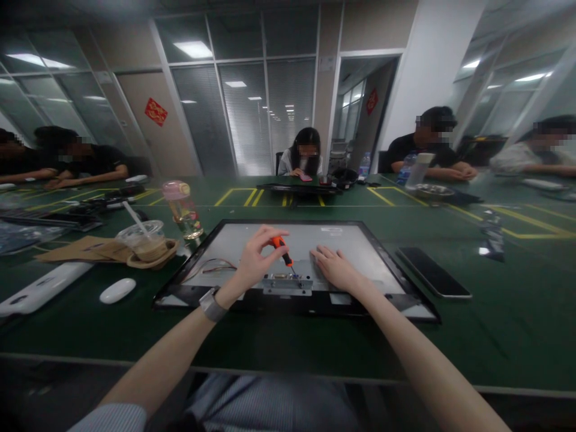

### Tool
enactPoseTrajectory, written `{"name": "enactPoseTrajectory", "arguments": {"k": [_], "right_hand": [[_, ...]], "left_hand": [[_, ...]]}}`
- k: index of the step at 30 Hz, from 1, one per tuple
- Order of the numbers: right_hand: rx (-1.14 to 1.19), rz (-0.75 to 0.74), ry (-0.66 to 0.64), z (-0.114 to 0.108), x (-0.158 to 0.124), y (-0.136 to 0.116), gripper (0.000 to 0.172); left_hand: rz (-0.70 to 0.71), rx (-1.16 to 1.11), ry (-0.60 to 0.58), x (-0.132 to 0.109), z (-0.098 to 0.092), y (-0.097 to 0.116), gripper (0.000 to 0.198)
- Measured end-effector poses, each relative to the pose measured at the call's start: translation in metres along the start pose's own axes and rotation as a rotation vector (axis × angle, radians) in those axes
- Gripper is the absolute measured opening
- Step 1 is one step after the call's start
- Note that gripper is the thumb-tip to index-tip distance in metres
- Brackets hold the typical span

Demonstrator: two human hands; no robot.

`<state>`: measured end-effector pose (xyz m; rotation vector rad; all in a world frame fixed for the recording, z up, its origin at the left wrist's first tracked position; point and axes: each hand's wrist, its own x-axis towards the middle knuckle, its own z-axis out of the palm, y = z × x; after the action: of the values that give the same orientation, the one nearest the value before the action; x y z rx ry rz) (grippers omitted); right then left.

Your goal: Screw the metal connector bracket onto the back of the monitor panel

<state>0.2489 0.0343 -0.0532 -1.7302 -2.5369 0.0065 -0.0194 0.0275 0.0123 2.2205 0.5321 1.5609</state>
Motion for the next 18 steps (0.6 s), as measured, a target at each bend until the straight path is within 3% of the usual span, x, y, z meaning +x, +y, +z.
{"name": "enactPoseTrajectory", "arguments": {"k": [5, 11, 14, 18], "right_hand": [[-0.018, -0.035, 0.043, 0.006, 0.002, 0.006, 0.056], [-0.003, -0.014, 0.021, 0.003, 0.000, 0.002, 0.055], [0.009, 0.023, 0.013, 0.002, -0.001, 0.000, 0.053], [0.077, 0.049, 0.090, -0.026, 0.001, -0.013, 0.051]], "left_hand": [[0.012, -0.054, -0.082, -0.001, 0.002, 0.002, 0.046], [0.069, 0.130, -0.019, -0.002, 0.001, 0.000, 0.029], [0.097, 0.107, -0.066, -0.002, -0.001, 0.006, 0.036], [0.117, 0.099, -0.075, -0.002, -0.001, 0.011, 0.047]]}}
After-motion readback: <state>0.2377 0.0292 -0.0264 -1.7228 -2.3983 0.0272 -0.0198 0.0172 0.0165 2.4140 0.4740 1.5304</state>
